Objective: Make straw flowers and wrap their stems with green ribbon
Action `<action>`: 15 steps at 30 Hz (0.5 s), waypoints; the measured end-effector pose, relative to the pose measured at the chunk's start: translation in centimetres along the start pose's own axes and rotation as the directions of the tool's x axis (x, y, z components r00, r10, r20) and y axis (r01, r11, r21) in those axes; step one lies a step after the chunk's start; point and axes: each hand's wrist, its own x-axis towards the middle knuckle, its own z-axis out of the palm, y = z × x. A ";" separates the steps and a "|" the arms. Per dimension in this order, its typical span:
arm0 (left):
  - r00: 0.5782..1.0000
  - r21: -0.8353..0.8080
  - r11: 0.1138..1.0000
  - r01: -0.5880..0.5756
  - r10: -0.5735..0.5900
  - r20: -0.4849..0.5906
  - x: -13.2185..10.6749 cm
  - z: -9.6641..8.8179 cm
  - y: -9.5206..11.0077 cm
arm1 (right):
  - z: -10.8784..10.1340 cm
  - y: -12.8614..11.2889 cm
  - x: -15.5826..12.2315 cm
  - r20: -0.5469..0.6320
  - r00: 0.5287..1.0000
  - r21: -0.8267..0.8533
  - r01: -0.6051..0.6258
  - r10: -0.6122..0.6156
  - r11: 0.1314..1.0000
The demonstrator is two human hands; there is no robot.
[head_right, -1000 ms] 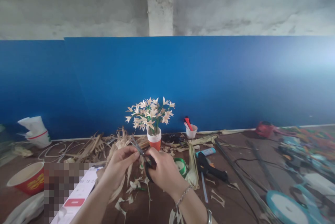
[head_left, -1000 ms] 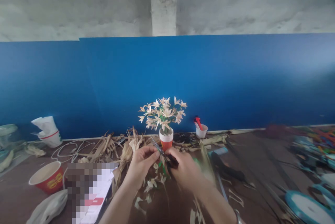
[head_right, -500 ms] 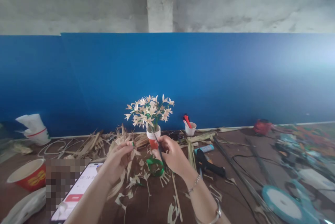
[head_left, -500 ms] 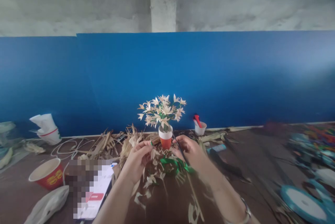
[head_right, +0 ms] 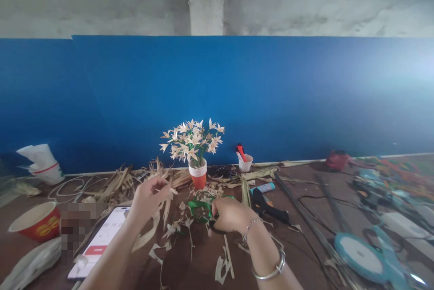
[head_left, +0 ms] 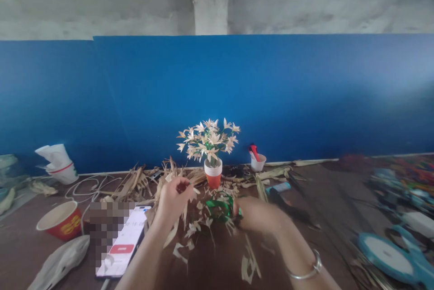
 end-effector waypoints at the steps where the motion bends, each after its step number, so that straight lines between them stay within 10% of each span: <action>1: 1.000 0.096 0.995 -0.026 0.026 0.001 0.0 0.1 -0.2 | 0.2 -0.5 -0.2 0.025 1.000 -0.039 0.014 -0.013 0.999; 7: 0.983 0.423 0.892 -0.159 0.102 0.154 -0.1 1.6 -1.4 | 1.3 -2.7 -0.5 0.128 0.992 -0.238 0.040 -0.010 0.970; 15: 0.950 0.473 0.835 -0.281 0.171 0.261 -0.4 2.4 -2.0 | 0.8 -4.4 0.0 0.263 0.959 -0.313 -0.019 0.106 0.950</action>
